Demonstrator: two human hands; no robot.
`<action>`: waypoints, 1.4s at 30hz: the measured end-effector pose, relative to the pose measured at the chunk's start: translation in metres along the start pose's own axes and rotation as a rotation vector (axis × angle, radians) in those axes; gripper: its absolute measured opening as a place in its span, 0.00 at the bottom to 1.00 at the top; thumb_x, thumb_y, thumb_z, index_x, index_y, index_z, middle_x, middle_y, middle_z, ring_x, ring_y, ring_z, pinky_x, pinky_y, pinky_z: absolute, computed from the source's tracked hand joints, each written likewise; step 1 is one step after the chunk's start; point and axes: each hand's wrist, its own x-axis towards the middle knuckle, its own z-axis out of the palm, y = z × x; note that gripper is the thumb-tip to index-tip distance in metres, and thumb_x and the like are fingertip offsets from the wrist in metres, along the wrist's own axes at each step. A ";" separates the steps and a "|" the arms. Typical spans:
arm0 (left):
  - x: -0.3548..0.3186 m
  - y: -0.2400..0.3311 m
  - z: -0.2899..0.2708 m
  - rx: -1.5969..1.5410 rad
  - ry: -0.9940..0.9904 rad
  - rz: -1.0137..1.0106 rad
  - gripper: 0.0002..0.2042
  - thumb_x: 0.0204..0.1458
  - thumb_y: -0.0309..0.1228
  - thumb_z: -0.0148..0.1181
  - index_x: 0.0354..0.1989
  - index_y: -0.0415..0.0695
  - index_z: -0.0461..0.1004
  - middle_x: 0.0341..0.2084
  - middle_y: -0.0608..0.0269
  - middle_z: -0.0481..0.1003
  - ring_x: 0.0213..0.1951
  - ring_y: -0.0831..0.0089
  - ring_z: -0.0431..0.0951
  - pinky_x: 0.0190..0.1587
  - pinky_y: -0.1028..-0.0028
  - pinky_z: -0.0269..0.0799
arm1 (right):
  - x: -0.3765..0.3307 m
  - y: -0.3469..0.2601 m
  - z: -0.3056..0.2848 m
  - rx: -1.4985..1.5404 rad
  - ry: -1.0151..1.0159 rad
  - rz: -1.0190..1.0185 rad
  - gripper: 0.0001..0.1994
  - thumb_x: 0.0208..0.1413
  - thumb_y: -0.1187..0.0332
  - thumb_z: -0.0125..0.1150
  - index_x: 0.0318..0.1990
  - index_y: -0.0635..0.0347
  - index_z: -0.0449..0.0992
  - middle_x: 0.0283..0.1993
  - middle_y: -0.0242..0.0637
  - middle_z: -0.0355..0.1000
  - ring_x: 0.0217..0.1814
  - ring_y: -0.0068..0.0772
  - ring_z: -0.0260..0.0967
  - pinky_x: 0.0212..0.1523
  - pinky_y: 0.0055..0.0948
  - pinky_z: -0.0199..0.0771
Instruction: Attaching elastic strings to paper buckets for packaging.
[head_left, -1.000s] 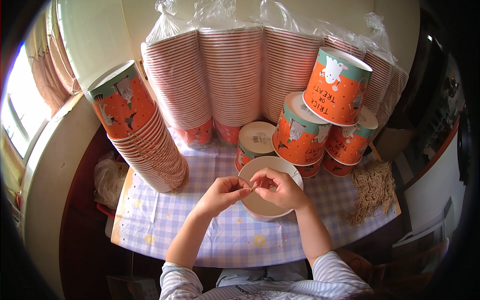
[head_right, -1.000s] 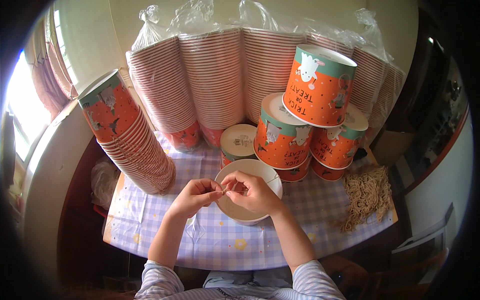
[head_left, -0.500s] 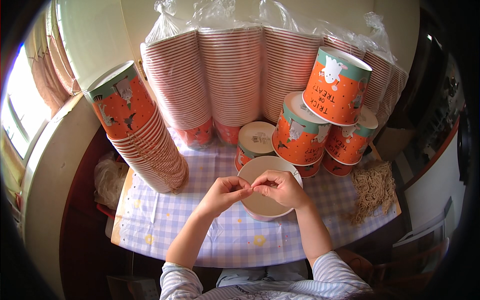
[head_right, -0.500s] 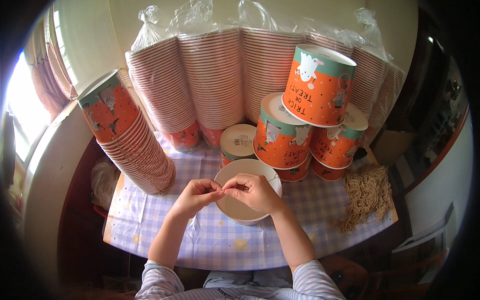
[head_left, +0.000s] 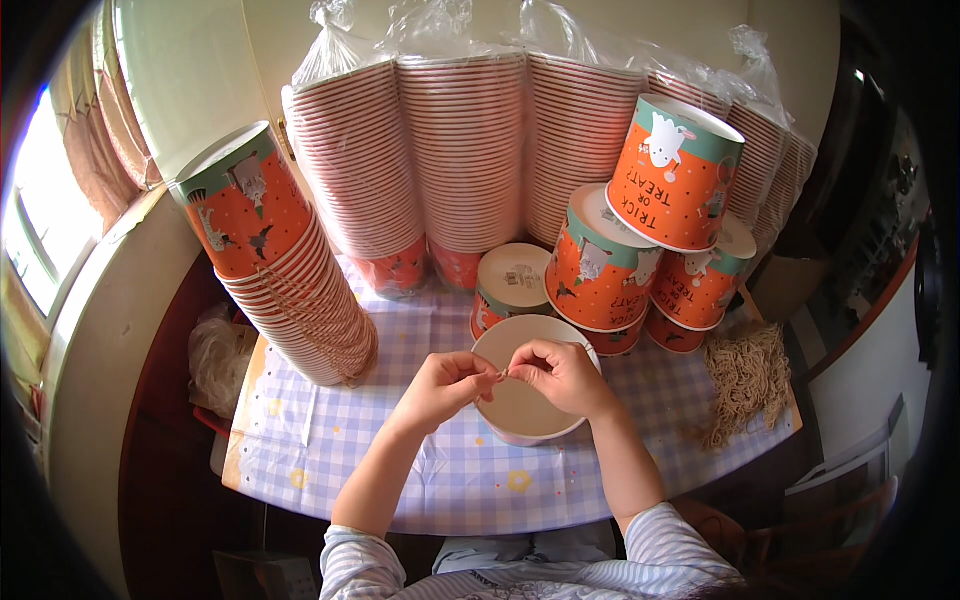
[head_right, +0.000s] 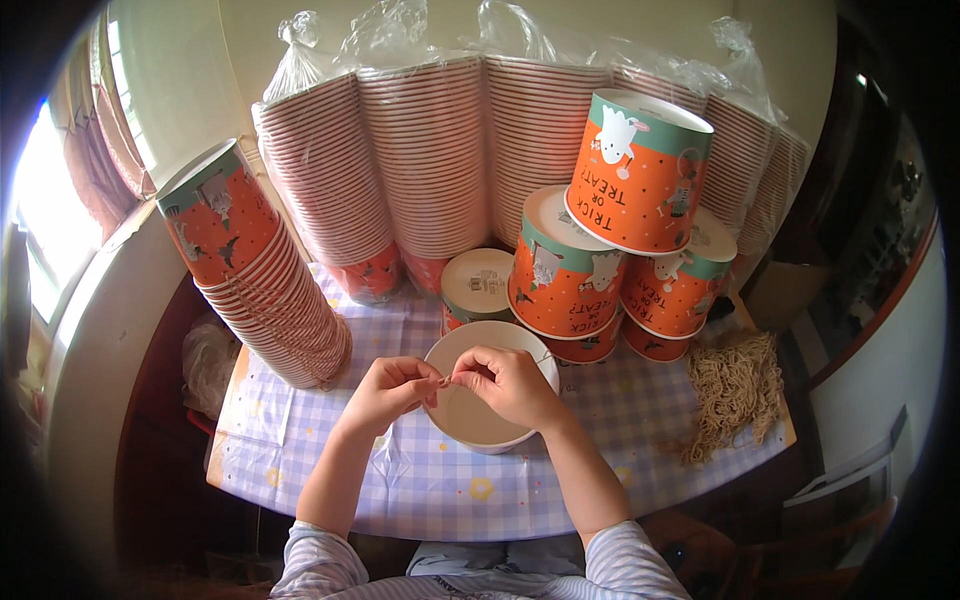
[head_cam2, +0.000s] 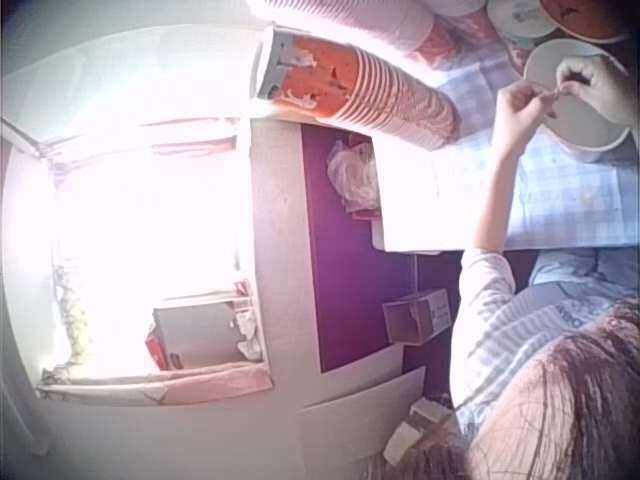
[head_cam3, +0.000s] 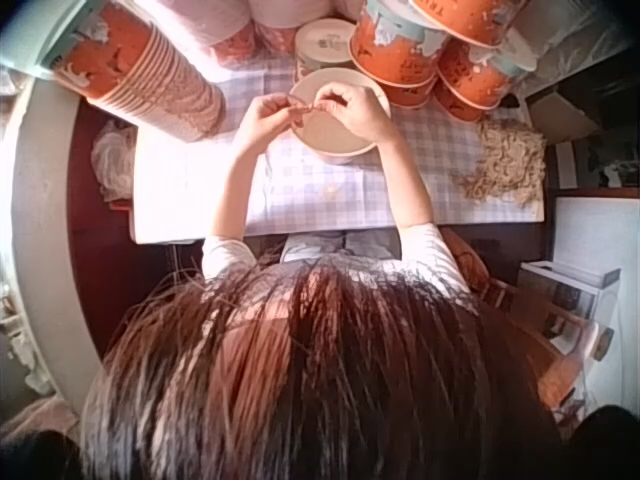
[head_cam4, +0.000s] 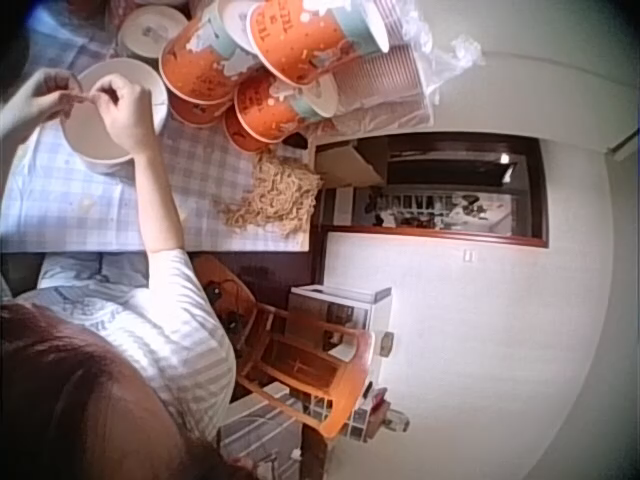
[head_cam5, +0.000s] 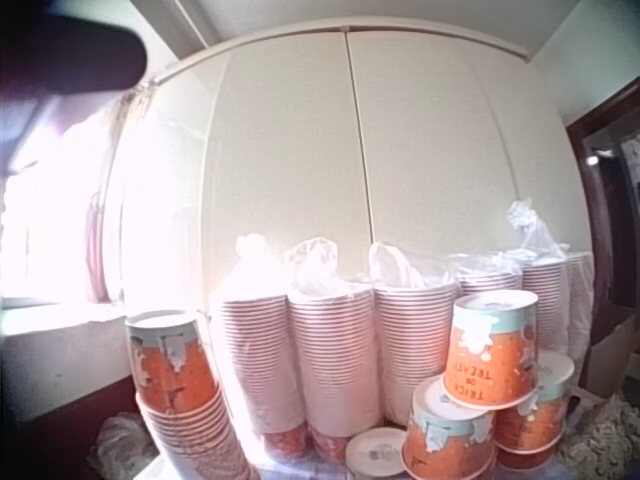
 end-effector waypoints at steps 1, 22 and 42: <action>-0.001 0.003 0.000 0.000 -0.001 0.000 0.07 0.49 0.27 0.56 0.30 0.35 0.72 0.23 0.68 0.72 0.26 0.83 0.70 0.30 0.82 0.66 | 0.000 0.001 0.000 0.006 0.003 -0.001 0.03 0.49 0.75 0.57 0.29 0.65 0.73 0.24 0.33 0.71 0.26 0.18 0.66 0.27 0.19 0.66; -0.002 -0.003 0.008 0.145 0.081 0.091 0.07 0.48 0.28 0.59 0.29 0.36 0.71 0.19 0.74 0.68 0.22 0.89 0.64 0.24 0.87 0.60 | 0.000 -0.003 0.003 -0.103 -0.010 -0.112 0.02 0.48 0.75 0.55 0.29 0.64 0.69 0.25 0.38 0.69 0.27 0.33 0.68 0.29 0.27 0.66; -0.001 -0.006 0.000 0.124 0.063 0.073 0.05 0.47 0.24 0.56 0.29 0.34 0.72 0.23 0.66 0.73 0.27 0.85 0.70 0.30 0.83 0.66 | 0.001 0.001 0.004 -0.150 -0.013 -0.116 0.03 0.49 0.74 0.55 0.30 0.63 0.69 0.27 0.38 0.70 0.27 0.33 0.69 0.28 0.27 0.68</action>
